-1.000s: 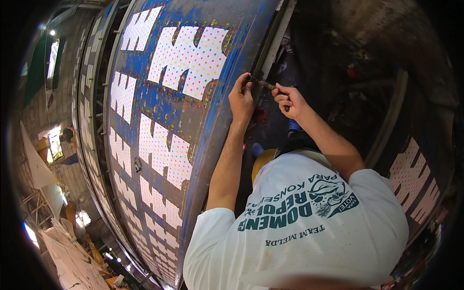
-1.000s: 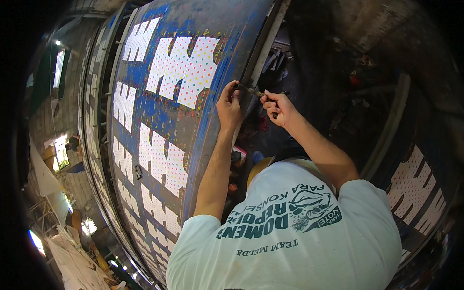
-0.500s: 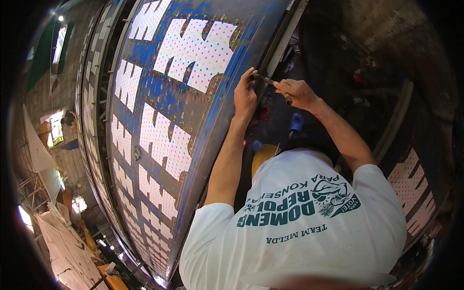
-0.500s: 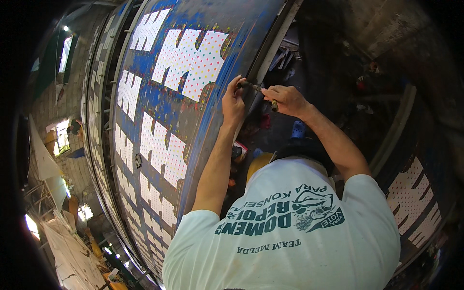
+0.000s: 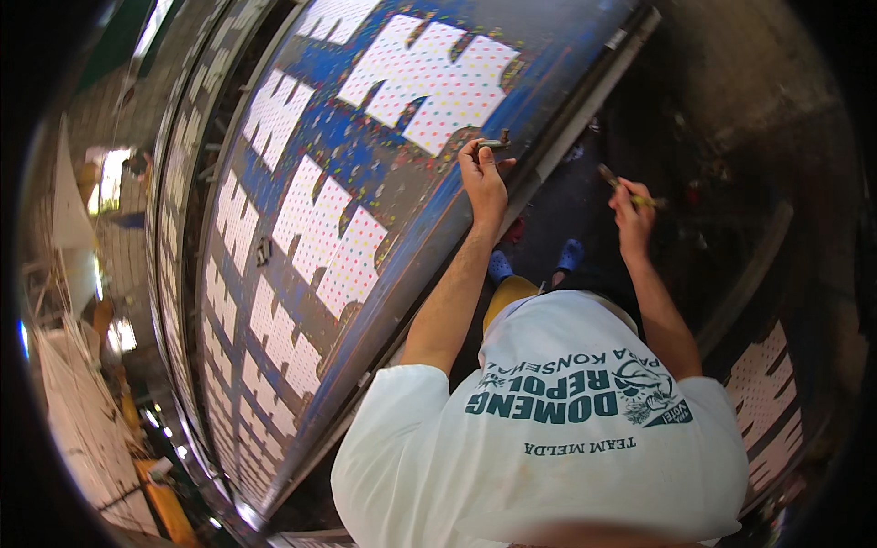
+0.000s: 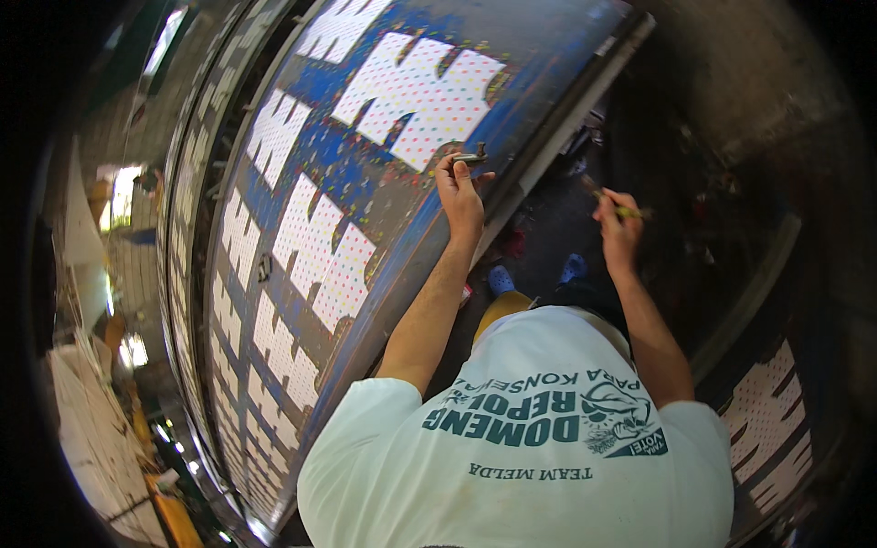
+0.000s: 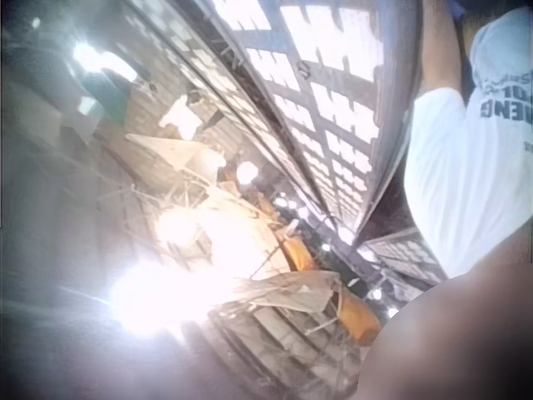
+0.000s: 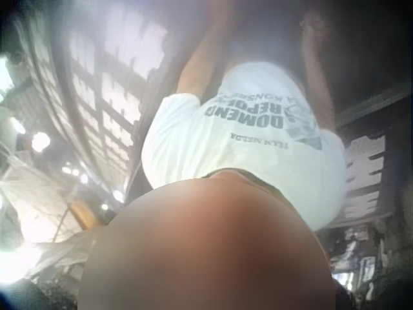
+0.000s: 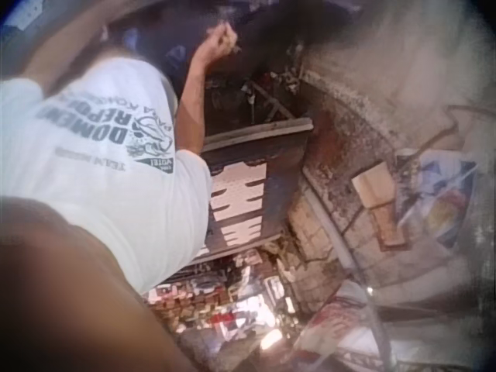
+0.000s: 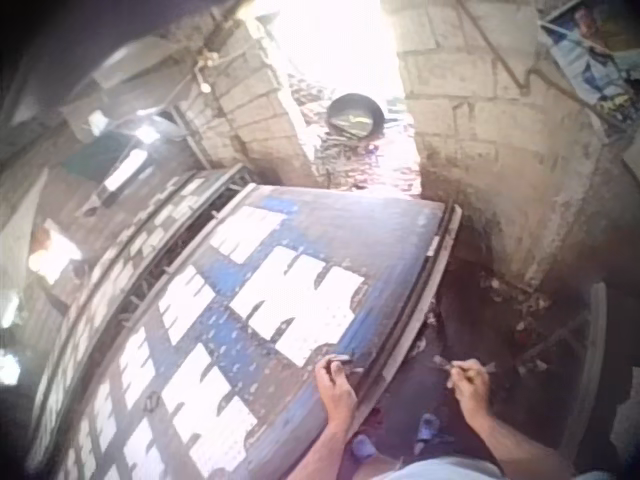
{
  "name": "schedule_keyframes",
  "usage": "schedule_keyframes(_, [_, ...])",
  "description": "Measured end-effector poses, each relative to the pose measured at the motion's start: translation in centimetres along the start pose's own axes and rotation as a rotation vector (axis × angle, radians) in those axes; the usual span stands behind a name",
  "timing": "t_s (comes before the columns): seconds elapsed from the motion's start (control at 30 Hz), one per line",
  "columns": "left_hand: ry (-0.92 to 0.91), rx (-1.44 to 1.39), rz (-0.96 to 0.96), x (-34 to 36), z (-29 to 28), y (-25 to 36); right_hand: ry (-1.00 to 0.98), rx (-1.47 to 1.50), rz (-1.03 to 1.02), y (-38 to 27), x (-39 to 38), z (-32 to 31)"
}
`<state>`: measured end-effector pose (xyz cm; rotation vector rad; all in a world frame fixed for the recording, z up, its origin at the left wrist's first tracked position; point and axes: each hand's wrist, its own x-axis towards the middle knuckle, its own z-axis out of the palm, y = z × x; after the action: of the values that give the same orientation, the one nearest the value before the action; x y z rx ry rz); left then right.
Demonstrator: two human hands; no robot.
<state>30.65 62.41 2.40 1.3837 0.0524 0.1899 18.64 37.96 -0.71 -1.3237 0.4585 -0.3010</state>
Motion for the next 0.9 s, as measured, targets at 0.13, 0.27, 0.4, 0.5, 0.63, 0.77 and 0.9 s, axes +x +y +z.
schedule_keyframes(0.13, [0.193, -0.257, -0.154, 1.4, -5.4, 2.1, 0.083, -0.006, 0.135, 0.7, -3.5, -1.0])
schedule_keyframes(0.27, [0.423, -0.428, -0.222, 1.9, -13.4, 3.9, -0.059, -0.007, 0.163, 1.1, -6.4, 0.7])
schedule_keyframes(0.4, [0.671, -0.529, -0.157, 1.6, -23.1, 5.3, -0.153, 0.009, 0.165, 1.3, -8.1, 6.1])
schedule_keyframes(0.5, [0.828, -0.526, -0.06, 0.4, -31.1, 6.2, -0.285, 0.015, 0.189, 0.6, -9.0, 10.7])
schedule_keyframes(0.63, [1.021, -0.413, 0.008, -0.6, -43.1, 8.1, -0.438, 0.006, 0.176, -0.4, -10.2, 16.9])
schedule_keyframes(0.77, [1.095, -0.272, -0.05, 1.4, -55.1, 9.4, -0.491, -0.031, 0.175, -1.2, -11.8, 22.0])
schedule_keyframes(0.9, [1.101, -0.245, -0.13, 6.1, -65.7, 9.8, -0.474, -0.054, 0.216, -1.2, -13.5, 25.3])
